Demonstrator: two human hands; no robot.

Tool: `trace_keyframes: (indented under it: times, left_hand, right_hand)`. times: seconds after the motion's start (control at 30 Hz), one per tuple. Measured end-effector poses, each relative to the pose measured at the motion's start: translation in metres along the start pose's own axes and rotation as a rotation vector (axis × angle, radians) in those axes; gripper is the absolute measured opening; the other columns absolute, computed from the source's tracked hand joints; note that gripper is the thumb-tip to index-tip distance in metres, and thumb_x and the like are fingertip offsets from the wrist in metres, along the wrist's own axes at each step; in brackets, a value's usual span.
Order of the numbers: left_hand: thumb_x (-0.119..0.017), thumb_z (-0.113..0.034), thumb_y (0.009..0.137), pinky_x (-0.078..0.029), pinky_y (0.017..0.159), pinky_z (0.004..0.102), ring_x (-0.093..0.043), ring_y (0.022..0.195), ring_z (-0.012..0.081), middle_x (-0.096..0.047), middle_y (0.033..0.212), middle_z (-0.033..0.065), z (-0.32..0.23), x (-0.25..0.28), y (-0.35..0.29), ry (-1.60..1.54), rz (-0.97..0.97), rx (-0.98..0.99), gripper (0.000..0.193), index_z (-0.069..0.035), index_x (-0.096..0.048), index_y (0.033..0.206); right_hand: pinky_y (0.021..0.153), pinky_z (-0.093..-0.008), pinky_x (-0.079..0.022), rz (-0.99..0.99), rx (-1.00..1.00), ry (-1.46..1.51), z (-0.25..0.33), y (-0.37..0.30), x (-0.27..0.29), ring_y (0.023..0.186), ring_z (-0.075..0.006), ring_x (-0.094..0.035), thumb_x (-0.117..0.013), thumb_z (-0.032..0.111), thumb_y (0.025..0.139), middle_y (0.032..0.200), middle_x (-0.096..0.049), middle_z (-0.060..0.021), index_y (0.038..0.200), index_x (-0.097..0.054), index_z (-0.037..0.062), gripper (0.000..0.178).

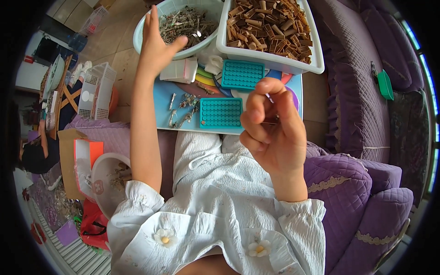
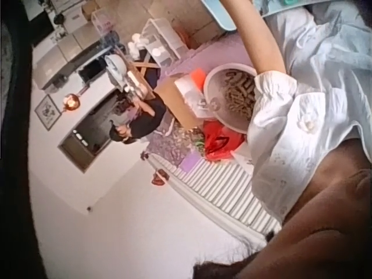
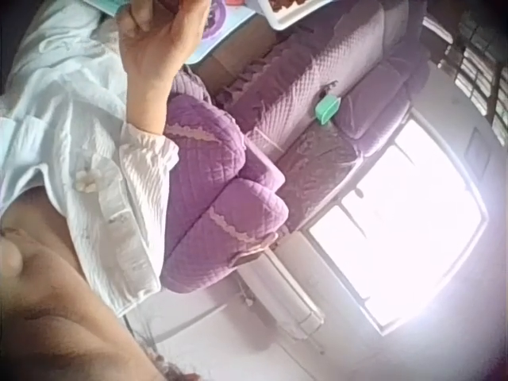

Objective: The person assembles small mechanical or electrical parts by hand, taking them from plastic trays and bowls of parts and inserting them into metal housings.

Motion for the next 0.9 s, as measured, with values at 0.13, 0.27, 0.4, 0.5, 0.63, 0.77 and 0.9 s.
trace_keyframes:
  times: [0.13,0.27,0.4,0.5,0.63,0.77,0.9]
  left_hand:
    - [-0.062,-0.026,0.076,-0.034,0.093,0.0354,-0.039,0.115,0.0258,-0.039,0.125,0.0162,-0.014,-0.041,-0.073,-0.686,0.435,0.382,0.066,-0.002,-0.029,0.128]
    - [-0.013,-0.066,0.08,-0.019,0.103,0.0382,-0.028,0.123,0.028,-0.029,0.132,0.0189,-0.076,-0.069,-0.173,-1.295,1.075,0.516,0.081,-0.003,-0.021,0.132]
    - [-0.008,-0.078,0.067,-0.014,0.103,0.0388,-0.029,0.123,0.0268,-0.029,0.133,0.0166,-0.098,-0.077,-0.217,-1.414,1.204,0.616,0.098,-0.007,-0.016,0.134]
    - [-0.012,-0.081,0.064,-0.025,0.1,0.0388,-0.041,0.114,0.0262,-0.03,0.133,0.0169,-0.107,-0.083,-0.24,-1.47,1.317,0.899,0.101,-0.008,-0.014,0.135]
    - [-0.017,-0.08,0.065,-0.043,0.085,0.0337,-0.055,0.097,0.0235,-0.038,0.127,0.0163,-0.12,-0.079,-0.25,-1.653,1.498,1.114,0.1,-0.008,-0.014,0.134]
    - [-0.02,-0.079,0.067,-0.042,0.087,0.0325,-0.055,0.097,0.0217,-0.044,0.121,0.015,-0.124,-0.073,-0.243,-1.71,1.496,1.133,0.098,-0.006,-0.022,0.132]
    - [-0.025,-0.077,0.069,-0.044,0.08,0.0291,-0.057,0.084,0.0167,-0.051,0.105,0.0111,-0.117,-0.072,-0.231,-1.614,1.328,1.146,0.094,-0.002,-0.03,0.126]
  right_hand:
    - [0.038,-0.0193,-0.019,0.039,0.061,0.087,0.018,0.003,-0.005,0.046,-0.0069,-0.023,-0.029,0.026,0.094,0.075,-0.038,-0.0026,0.108,-0.037,0.0054,0.026]
    - [0.037,-0.019,-0.02,0.055,0.082,0.127,0.031,0.006,-0.004,0.044,-0.0062,-0.022,-0.03,0.025,0.094,0.074,-0.039,-0.0016,0.107,-0.037,0.0056,0.025]
    - [0.037,-0.0187,-0.021,0.08,0.095,0.134,0.039,0.013,-0.004,0.043,-0.006,-0.022,-0.03,0.022,0.094,0.075,-0.04,-0.0014,0.107,-0.037,0.0059,0.022]
    - [0.038,-0.0185,-0.021,0.1,0.124,0.138,0.046,0.014,-0.003,0.045,-0.0063,-0.023,-0.03,0.021,0.093,0.076,-0.039,-0.0015,0.106,-0.037,0.0056,0.021]
    - [0.038,-0.0183,-0.023,0.105,0.153,0.126,0.053,0.012,0.001,0.045,-0.0061,-0.024,-0.03,0.021,0.094,0.076,-0.039,-0.002,0.106,-0.037,0.0052,0.021]
    - [0.039,-0.0183,-0.023,0.089,0.163,0.111,0.056,0.008,0.008,0.045,-0.0061,-0.024,-0.03,0.021,0.094,0.076,-0.039,-0.0021,0.107,-0.037,0.0049,0.022]
    - [0.04,-0.0194,-0.022,0.077,0.143,0.14,0.052,0.007,0.017,0.048,-0.0064,-0.025,-0.03,0.025,0.094,0.078,-0.042,-0.0029,0.113,-0.038,0.0025,0.031]
Point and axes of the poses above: each hand's wrist, its own y-axis towards the middle knuckle, its own x-axis out of the back of the hand, z = x × y, the point moved 6 cm from there along y, towards the middle knuckle
